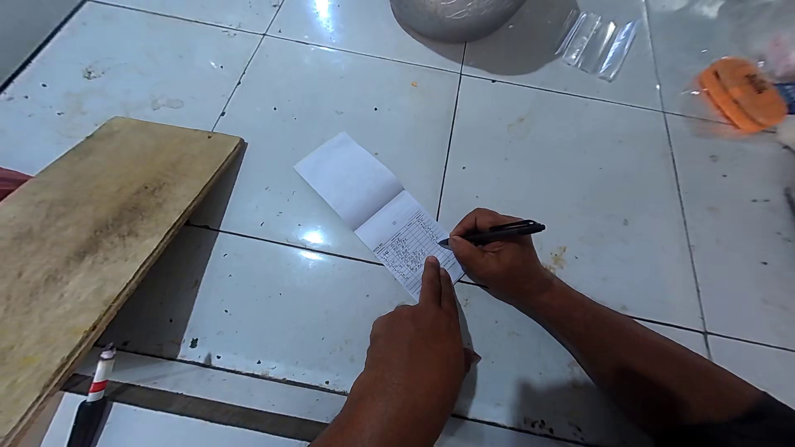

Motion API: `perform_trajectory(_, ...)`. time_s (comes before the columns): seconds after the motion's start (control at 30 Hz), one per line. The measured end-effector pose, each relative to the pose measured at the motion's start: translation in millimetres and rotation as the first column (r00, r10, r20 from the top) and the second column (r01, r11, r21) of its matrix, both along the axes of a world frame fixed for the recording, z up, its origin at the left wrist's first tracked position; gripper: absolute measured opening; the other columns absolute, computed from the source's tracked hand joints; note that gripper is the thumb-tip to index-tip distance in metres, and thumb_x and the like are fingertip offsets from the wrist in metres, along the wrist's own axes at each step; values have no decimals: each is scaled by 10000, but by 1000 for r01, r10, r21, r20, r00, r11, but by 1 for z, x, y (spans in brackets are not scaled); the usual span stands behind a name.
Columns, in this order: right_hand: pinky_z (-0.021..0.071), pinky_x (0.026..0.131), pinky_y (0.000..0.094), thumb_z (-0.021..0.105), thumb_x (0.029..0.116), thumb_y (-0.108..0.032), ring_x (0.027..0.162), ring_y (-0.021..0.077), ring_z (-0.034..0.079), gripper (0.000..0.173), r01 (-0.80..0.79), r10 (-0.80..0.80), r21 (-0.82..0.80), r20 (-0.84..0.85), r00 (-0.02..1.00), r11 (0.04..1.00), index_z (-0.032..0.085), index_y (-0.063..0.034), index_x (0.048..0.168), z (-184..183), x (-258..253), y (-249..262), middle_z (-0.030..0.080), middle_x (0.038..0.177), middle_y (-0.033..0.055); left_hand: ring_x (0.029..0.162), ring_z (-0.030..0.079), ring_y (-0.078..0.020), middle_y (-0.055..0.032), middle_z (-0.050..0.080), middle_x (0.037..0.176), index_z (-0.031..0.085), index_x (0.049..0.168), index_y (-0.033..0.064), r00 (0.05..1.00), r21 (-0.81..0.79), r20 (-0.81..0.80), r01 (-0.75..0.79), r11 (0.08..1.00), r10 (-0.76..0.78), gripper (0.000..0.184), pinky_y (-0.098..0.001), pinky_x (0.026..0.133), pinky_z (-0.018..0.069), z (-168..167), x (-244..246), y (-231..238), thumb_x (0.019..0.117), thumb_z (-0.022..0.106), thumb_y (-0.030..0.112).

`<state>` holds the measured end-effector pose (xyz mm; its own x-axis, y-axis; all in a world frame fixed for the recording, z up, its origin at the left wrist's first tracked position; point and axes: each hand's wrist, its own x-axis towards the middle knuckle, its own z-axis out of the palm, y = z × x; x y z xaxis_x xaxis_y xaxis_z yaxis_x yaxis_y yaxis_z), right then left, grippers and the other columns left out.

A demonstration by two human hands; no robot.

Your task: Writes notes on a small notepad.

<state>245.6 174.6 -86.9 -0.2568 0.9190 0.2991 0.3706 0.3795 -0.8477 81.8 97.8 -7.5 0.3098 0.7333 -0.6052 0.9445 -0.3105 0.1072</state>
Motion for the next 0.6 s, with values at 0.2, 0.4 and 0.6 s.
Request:
perform_trajectory(0.2,474,457,179,677,900,-123,537,13,549,22,30,-30,-1,-9,1000,1000,675,-110,881,1,-1,0,618,695,-58,755,671,-176,-23,82,1739,159,1658,112,1000,6,10,-8,1000,8,1065,-364,616,538,0,-1,0,891,624,685)
perform_trajectory(0.4,473,453,182,677,912,-136,533,14,547,36,48,-48,-11,16,999,999,681,-119,881,1,-1,0,616,691,-62,755,665,-168,-19,70,1741,157,1660,119,1000,1,4,-2,1000,2,1060,-360,614,533,0,0,0,891,621,683)
perform_trajectory(0.6,458,447,180,667,906,-149,528,8,535,34,90,-89,-2,37,995,996,664,-131,877,1,-2,-1,605,688,-70,760,670,-173,-19,79,1740,163,1658,112,1000,9,13,-2,1000,2,1060,-361,616,537,-1,-1,-1,892,621,686)
